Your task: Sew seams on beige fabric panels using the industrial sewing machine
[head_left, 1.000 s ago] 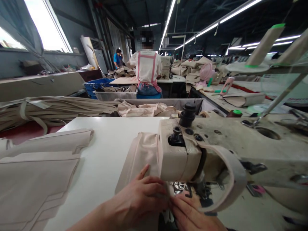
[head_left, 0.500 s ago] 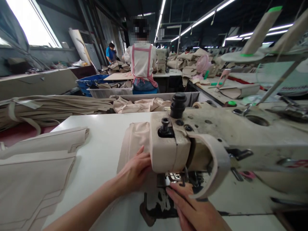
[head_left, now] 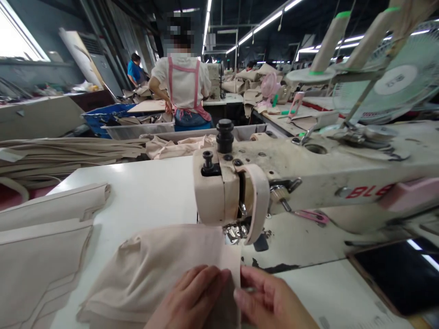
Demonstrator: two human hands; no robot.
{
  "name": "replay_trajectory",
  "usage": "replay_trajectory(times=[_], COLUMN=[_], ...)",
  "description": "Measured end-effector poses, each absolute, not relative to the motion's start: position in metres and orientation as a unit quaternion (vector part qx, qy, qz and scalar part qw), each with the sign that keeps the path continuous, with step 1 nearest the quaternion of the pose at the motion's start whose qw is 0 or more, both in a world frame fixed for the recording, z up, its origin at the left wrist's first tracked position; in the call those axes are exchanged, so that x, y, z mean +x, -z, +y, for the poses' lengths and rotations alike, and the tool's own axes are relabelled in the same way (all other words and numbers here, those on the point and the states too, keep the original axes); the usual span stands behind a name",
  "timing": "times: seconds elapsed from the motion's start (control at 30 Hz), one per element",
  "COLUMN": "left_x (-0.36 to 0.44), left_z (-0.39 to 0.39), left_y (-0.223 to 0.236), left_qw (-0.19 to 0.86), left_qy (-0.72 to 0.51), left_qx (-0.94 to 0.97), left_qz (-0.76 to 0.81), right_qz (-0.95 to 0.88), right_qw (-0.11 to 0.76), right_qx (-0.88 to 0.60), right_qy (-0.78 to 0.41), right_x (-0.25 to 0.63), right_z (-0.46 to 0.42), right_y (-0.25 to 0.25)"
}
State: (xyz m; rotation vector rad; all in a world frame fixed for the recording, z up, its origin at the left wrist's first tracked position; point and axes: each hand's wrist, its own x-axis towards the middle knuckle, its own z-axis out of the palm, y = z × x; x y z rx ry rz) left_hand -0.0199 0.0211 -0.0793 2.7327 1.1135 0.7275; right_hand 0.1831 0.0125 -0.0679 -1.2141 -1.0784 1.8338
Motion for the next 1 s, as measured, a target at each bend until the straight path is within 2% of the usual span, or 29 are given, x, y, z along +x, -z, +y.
replay_trajectory(times=[0.1,0.23,0.37,0.47,0.53,0.63,0.7,0.83,0.93,1.0], left_x=[-0.016,-0.001,0.016,0.020,0.018,0.015,0.014,0.018,0.025,0.029], left_z=[0.029,0.056,0.089,0.099,0.100,0.095,0.091,0.089,0.089,0.090], left_y=[0.070,0.041,0.027,0.029,0.032,0.035,0.036,0.036,0.032,0.029], left_qw=[0.158,0.290,0.355,0.390,0.437,0.494,0.510,0.471,0.404,0.402], left_qy=[-0.258,-0.248,-0.170,-0.174,-0.181,-0.187,-0.191,-0.205,-0.230,-0.228], left_qx=[0.886,0.824,0.810,0.781,0.739,0.678,0.657,0.668,0.691,0.686], left_qz=[0.352,0.420,0.434,0.455,0.480,0.511,0.521,0.537,0.554,0.562], right_qz=[-0.348,-0.342,-0.355,-0.374,-0.403,-0.532,-0.591,-0.589,-0.724,-0.808], right_qw=[0.384,0.368,0.370,0.371,0.382,0.421,0.432,0.414,0.352,0.294], right_qx=[-0.468,-0.502,-0.513,-0.522,-0.536,-0.544,-0.530,-0.529,-0.536,-0.495], right_qy=[-0.716,-0.704,-0.689,-0.671,-0.636,-0.493,-0.428,-0.449,-0.256,-0.130], right_x=[0.183,0.180,0.178,0.177,0.176,0.173,0.172,0.175,0.183,0.190], right_z=[0.037,0.047,0.045,0.044,0.040,0.031,0.025,0.021,0.022,0.023], right_y=[0.058,0.054,0.058,0.062,0.065,0.071,0.075,0.076,0.073,0.072])
